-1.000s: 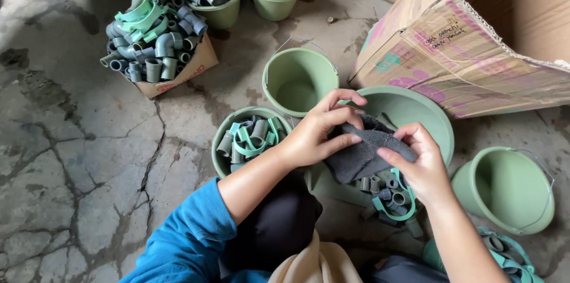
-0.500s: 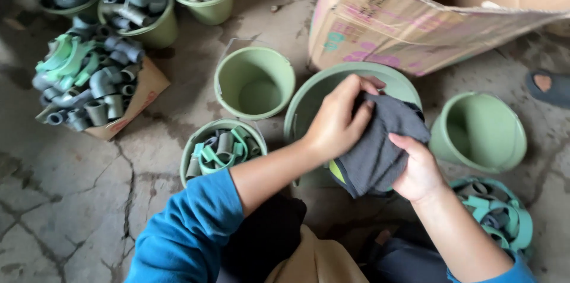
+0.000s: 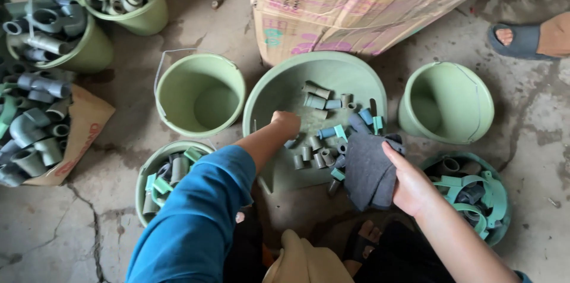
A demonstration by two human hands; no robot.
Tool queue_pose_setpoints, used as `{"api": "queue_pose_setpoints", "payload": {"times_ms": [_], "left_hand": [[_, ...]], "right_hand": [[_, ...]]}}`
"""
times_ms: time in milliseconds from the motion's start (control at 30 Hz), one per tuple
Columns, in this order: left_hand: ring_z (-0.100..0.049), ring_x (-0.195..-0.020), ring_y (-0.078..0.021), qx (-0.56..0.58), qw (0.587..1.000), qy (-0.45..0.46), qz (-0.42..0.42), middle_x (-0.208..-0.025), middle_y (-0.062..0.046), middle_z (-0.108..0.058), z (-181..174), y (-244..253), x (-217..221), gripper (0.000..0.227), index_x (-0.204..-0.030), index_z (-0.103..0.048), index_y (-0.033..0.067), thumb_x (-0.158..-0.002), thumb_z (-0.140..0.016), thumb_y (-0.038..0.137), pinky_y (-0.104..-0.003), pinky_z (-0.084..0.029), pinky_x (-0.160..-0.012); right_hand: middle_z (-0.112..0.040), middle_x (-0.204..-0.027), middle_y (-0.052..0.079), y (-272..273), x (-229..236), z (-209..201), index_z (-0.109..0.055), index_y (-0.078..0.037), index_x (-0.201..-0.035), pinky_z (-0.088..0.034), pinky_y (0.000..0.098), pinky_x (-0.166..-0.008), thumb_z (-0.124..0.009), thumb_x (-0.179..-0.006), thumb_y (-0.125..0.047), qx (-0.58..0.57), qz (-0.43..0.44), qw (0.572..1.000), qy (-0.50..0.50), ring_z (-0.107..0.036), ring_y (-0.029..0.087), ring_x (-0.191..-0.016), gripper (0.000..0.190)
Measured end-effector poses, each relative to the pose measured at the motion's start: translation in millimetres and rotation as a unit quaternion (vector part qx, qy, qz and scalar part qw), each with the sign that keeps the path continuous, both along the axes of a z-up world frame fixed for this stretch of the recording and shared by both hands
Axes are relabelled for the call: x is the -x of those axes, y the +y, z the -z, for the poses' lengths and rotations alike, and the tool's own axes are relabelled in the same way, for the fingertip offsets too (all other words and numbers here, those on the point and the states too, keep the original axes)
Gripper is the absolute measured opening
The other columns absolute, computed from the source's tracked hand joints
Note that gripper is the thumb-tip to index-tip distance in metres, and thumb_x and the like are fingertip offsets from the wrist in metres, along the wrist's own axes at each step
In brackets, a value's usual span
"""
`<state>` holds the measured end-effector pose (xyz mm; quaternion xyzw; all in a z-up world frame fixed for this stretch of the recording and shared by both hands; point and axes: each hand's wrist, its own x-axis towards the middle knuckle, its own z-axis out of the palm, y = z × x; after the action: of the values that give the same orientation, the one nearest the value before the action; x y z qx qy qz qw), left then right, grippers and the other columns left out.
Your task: The person sits on the floor and wipes small gray plastic pipe fittings with a dark cloth. They pick each fitting from a central green bucket, wipe it, and place it into a smaller bucket to the left. The process repeats continuously throughout the clip.
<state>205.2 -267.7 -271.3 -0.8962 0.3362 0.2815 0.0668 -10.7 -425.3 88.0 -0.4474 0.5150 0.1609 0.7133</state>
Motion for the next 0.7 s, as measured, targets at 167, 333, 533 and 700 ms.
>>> {"api": "queue_pose_setpoints", "payload": {"times_ms": [167, 333, 533, 700], "left_hand": [[-0.076, -0.091, -0.0289, -0.048, 0.991, 0.009, -0.126, -0.095, -0.009, -0.076, 98, -11, 4, 0.027, -0.105, -0.078, 0.0116, -0.090, -0.061, 0.028, -0.051, -0.060, -0.069], [-0.072, -0.106, -0.0338, -0.020, 0.972, -0.005, -0.234, -0.112, -0.014, -0.071, 113, -4, 42, 0.035, -0.126, -0.064, 0.0084, -0.099, -0.049, 0.025, -0.054, -0.058, -0.082], [-0.075, -0.098, -0.0314, 0.018, 0.960, -0.068, -0.272, -0.099, -0.013, -0.072, 114, -7, 61, 0.030, -0.117, -0.066, 0.0046, -0.107, -0.040, 0.016, -0.045, -0.062, -0.081], [-0.075, -0.100, -0.0296, -0.008, 0.967, -0.048, -0.249, -0.101, -0.010, -0.076, 73, -4, 66, 0.028, -0.118, -0.065, 0.0071, -0.105, -0.041, 0.014, -0.044, -0.062, -0.082]], "right_hand": [[-0.060, -0.143, 0.022, -13, -18, 2, -0.056, -0.006, -0.143, -0.043, 0.0500, -0.111, -0.060, -0.093, -0.047, -0.026, 0.022, 0.999, 0.000, -0.055, 0.036, -0.134, 0.065], [-0.060, -0.142, 0.023, -25, -27, 21, -0.057, -0.007, -0.142, -0.042, 0.0531, -0.113, -0.061, -0.090, -0.048, -0.041, 0.038, 0.998, 0.011, -0.056, 0.037, -0.134, 0.066], [-0.064, -0.133, 0.026, -33, -22, 58, -0.058, -0.004, -0.139, -0.048, 0.0572, -0.103, -0.066, -0.091, -0.042, -0.068, 0.032, 0.997, 0.008, -0.062, 0.041, -0.123, 0.062], [-0.064, -0.134, 0.026, -28, -23, 48, -0.055, -0.003, -0.140, -0.047, 0.0584, -0.103, -0.066, -0.091, -0.039, -0.058, 0.033, 0.998, -0.002, -0.061, 0.040, -0.124, 0.061]]}}
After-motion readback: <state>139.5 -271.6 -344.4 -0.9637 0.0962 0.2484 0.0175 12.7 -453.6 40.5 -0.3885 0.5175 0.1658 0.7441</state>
